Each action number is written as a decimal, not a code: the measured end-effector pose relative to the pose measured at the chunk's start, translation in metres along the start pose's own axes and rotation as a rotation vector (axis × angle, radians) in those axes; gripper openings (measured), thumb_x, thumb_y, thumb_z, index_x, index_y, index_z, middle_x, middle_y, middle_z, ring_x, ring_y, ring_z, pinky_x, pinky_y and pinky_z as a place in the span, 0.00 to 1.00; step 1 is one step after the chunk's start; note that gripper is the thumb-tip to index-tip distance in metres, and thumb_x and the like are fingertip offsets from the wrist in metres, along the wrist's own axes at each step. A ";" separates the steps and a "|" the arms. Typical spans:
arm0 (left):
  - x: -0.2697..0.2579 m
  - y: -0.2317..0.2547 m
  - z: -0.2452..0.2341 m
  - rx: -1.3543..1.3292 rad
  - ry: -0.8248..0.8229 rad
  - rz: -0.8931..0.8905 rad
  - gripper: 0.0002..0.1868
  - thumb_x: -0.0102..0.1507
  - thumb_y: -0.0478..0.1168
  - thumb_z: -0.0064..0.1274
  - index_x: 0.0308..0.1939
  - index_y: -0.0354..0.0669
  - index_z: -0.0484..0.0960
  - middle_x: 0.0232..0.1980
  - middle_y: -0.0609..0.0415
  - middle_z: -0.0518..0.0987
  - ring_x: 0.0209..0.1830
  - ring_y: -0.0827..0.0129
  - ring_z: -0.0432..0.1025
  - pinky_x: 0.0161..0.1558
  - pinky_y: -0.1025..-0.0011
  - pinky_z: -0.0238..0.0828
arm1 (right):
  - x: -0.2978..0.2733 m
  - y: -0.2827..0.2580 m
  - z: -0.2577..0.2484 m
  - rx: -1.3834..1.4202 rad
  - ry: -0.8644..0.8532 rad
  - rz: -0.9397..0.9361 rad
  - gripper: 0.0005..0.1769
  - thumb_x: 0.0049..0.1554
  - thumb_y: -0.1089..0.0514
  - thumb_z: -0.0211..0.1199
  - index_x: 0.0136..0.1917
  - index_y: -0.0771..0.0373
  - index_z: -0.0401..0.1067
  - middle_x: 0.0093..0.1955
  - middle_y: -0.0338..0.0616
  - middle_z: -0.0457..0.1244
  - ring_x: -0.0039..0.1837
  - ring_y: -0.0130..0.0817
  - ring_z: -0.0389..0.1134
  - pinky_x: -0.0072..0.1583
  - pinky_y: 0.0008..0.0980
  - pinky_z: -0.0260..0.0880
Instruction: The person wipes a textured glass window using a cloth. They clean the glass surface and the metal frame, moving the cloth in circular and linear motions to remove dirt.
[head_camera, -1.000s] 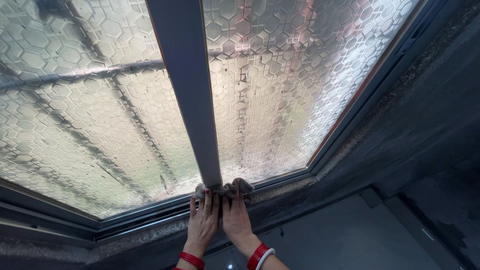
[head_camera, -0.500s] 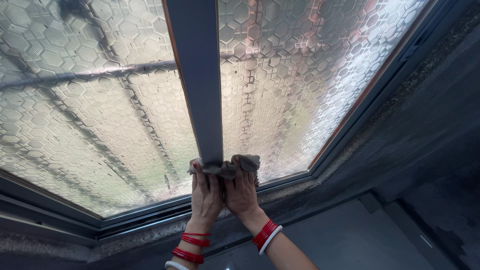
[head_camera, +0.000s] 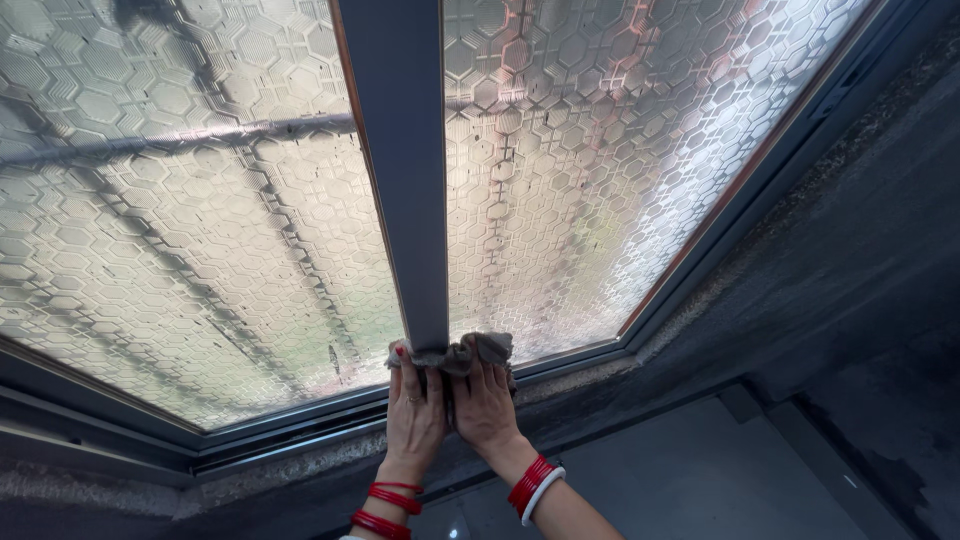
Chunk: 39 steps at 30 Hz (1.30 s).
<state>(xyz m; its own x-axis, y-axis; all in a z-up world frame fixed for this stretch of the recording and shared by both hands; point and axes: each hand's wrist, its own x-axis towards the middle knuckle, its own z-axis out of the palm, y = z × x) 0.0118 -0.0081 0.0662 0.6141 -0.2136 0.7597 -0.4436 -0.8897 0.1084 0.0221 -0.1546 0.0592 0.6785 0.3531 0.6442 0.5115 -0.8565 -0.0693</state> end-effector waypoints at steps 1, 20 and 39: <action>0.005 0.001 -0.001 -0.008 0.018 0.003 0.43 0.63 0.35 0.50 0.79 0.37 0.44 0.81 0.29 0.32 0.78 0.26 0.47 0.75 0.41 0.55 | 0.002 -0.001 -0.003 0.003 0.017 0.004 0.33 0.64 0.57 0.50 0.79 0.67 0.52 0.81 0.68 0.42 0.80 0.63 0.47 0.77 0.57 0.46; 0.034 0.004 -0.016 0.082 0.036 -0.028 0.28 0.71 0.41 0.47 0.74 0.39 0.62 0.83 0.34 0.29 0.84 0.35 0.41 0.81 0.39 0.44 | 0.036 -0.003 -0.041 0.055 0.122 -0.044 0.33 0.67 0.58 0.51 0.82 0.66 0.49 0.83 0.66 0.39 0.84 0.65 0.41 0.80 0.62 0.45; 0.057 0.001 -0.020 0.220 0.149 0.019 0.23 0.76 0.50 0.46 0.73 0.48 0.70 0.85 0.35 0.31 0.84 0.41 0.44 0.80 0.36 0.36 | 0.062 0.001 -0.058 0.093 0.234 -0.089 0.31 0.70 0.56 0.54 0.81 0.69 0.51 0.81 0.67 0.43 0.84 0.69 0.41 0.81 0.68 0.43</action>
<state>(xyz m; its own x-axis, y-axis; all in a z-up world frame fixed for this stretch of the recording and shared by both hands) 0.0339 -0.0130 0.1225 0.4972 -0.1843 0.8478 -0.2914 -0.9559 -0.0369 0.0341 -0.1549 0.1436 0.4940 0.3191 0.8088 0.6172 -0.7839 -0.0677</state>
